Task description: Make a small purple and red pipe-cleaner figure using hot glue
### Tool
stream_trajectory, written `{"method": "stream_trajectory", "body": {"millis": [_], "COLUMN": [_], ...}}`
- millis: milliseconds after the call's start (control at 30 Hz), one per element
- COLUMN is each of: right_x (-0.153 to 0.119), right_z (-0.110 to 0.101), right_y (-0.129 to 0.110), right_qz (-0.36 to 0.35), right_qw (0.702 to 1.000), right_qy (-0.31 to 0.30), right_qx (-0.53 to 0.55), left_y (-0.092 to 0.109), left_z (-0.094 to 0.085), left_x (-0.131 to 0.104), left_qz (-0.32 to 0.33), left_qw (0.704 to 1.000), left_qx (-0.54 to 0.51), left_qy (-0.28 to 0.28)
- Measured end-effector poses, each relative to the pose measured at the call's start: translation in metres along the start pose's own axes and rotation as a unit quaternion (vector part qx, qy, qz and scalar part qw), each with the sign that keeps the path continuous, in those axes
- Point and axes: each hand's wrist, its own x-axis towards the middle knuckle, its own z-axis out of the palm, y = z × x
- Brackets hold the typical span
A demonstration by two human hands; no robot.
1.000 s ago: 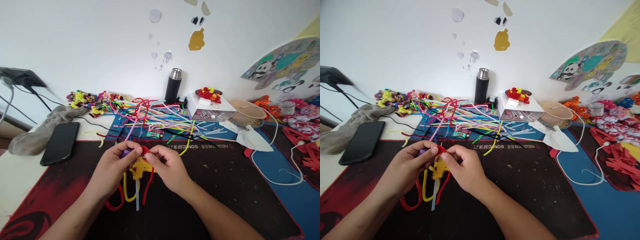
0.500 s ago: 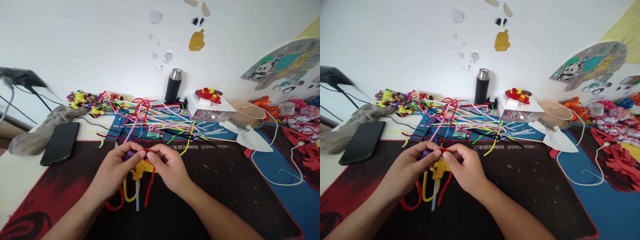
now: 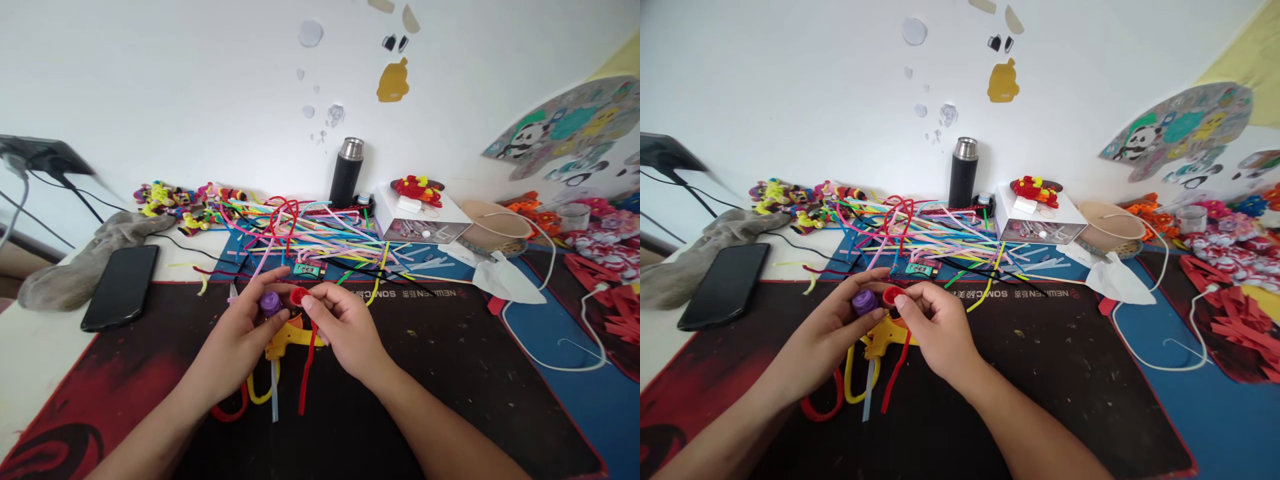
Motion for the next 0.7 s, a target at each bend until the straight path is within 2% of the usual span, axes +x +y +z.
{"method": "stream_trajectory", "body": {"millis": [100, 267, 433, 700], "right_x": [0.0018, 0.0019, 0.0002, 0.0008], "right_z": [-0.0013, -0.0008, 0.0017, 0.0015], "right_y": [0.0009, 0.0026, 0.0018, 0.0014], "right_qz": [0.027, 0.079, 0.098, 0.109], "right_qw": [0.999, 0.991, 0.985, 0.986], "right_qy": [-0.029, -0.068, -0.1, -0.103], "right_qx": [0.027, 0.085, 0.096, 0.075], "left_y": [-0.0021, -0.0036, -0.0051, -0.0101], "left_z": [0.0015, 0.0014, 0.001, 0.0021], "left_x": [0.0008, -0.0002, 0.0002, 0.0007], "left_qz": [0.018, 0.015, 0.03, 0.072], "left_qw": [0.999, 0.992, 0.985, 0.975], "left_qx": [0.049, 0.122, 0.171, 0.209], "left_qy": [-0.007, 0.016, 0.019, 0.016]}}
